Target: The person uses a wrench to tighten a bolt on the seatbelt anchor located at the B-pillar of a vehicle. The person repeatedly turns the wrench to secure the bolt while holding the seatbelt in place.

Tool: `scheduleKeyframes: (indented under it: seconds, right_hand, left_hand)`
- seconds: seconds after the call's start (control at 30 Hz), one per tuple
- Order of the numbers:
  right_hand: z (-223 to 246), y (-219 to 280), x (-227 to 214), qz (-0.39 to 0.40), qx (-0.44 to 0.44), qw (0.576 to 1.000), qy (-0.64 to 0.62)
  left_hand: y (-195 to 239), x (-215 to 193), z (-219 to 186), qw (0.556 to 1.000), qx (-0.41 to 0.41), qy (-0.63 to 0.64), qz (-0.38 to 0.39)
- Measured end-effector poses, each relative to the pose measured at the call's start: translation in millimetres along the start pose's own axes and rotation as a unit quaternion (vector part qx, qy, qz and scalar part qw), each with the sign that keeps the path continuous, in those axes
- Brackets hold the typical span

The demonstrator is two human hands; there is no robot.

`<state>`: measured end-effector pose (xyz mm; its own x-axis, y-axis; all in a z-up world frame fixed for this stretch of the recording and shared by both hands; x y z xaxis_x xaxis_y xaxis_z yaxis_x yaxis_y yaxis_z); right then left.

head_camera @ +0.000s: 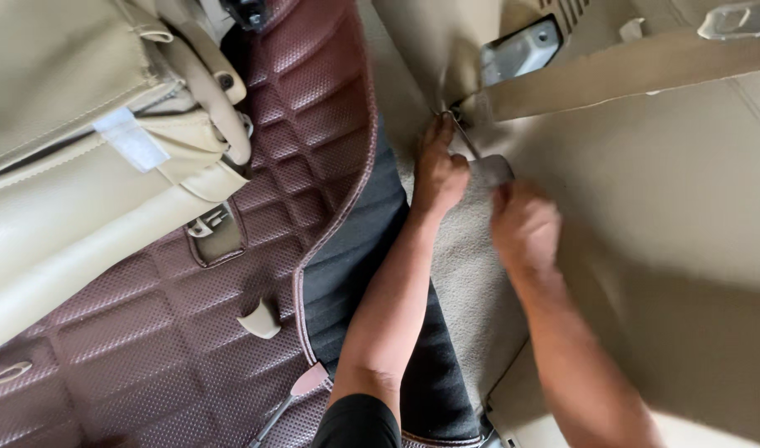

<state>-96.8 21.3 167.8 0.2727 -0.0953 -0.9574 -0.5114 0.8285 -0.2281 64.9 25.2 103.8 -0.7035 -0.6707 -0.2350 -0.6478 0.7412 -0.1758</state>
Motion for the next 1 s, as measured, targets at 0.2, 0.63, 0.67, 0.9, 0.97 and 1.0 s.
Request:
scheduleKeyframes:
  seconds: [0.2, 0.63, 0.67, 0.9, 0.97, 1.0]
  right_hand:
    - [11.6, 9.0, 36.5, 0.066, -0.065, 0.992, 0.091]
    - [37.9, -67.5, -96.4, -0.114, -0.135, 0.98, -0.089]
    - [33.5, -54.5, -91.9, -0.128, -0.13, 0.982, -0.055]
    - [25.1, 14.4, 19.5, 0.009, -0.034, 0.997, 0.072]
    - [16.7, 9.6, 34.3, 0.11, -0.027, 0.99, 0.081]
    - [12.7, 6.5, 33.9, 0.162, -0.025, 0.983, 0.084]
  left_hand:
    - [7.3, -5.5, 9.0, 0.998, -0.038, 0.04, -0.031]
    - [6.7, 1.9, -3.2, 0.999, -0.023, 0.017, 0.035]
    - [7.1, 1.3, -2.9, 0.999, -0.01, -0.007, 0.032]
    - [6.4, -0.6, 4.3, 0.999, -0.005, 0.029, -0.024]
    - [6.4, -7.3, 3.5, 0.996, 0.003, 0.066, -0.056]
    - [6.3, -8.3, 5.9, 0.997, -0.014, 0.06, -0.053]
Point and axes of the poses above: each hand's wrist, its own y-axis away from the middle knuckle, its own x-axis out of the palm, z = x × y, the point moved 9 cm from there along -y, towards the middle knuckle
